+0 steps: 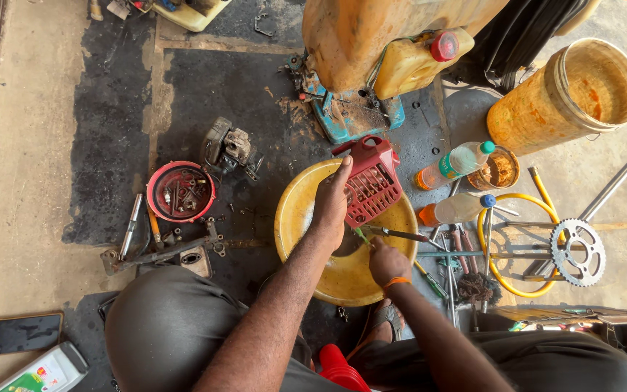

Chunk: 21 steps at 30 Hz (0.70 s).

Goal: The person sits on the floor of a small-engine repair workshop and scrubs a red plastic engine cover with a toothbrush over a yellow basin, repeatedly turning the cover to brush its vents and surfaces. They continue brushing different sides of the cover throughout the episode.

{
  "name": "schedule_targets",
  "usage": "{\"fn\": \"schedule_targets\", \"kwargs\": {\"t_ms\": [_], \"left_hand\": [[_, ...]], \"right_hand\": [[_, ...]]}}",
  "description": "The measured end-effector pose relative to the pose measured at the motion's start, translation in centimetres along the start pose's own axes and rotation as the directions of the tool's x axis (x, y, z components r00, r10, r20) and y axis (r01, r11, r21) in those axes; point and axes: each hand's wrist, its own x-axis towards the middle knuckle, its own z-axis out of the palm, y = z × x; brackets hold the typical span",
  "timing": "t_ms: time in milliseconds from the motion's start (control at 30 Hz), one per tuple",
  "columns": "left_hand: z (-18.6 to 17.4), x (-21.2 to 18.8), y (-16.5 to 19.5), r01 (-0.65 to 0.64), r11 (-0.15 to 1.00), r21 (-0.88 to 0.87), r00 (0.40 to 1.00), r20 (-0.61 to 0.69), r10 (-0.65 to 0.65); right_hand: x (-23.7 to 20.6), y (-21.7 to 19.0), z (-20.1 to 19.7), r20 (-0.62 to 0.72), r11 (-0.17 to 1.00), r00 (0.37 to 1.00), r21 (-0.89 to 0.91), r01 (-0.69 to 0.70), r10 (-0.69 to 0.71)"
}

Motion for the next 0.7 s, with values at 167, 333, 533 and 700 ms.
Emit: {"fn": "schedule_targets", "kwargs": {"t_ms": [167, 333, 533, 700], "left_hand": [[-0.9, 0.3, -0.1, 0.028, 0.989, -0.142, 0.999, 0.044, -0.022], [-1.1, 1.0, -0.1, -0.001, 0.966, -0.26, 0.997, 0.071, 0.021], [-1.1, 1.8, -1.1, -0.029, 0.965, -0.261, 0.999, 0.015, 0.034], [-1.6, 2.0, -2.8, 0.081, 0.925, -0.371, 0.992, 0.123, -0.037]], "right_hand": [[-0.4, -1.9, 1.9, 0.138, 0.998, 0.989, -0.022, 0.052, -0.048], [0.3, 1.3, -4.5, 0.321, 0.627, 0.937, 0.76, -0.171, -0.134], [-5.4, 4.3, -12.2, 0.165, 0.327, 0.982, 0.937, -0.127, -0.093], [-7.0, 1.1, -10.9, 0.038, 0.248, 0.987, 0.969, 0.002, -0.157]]}}
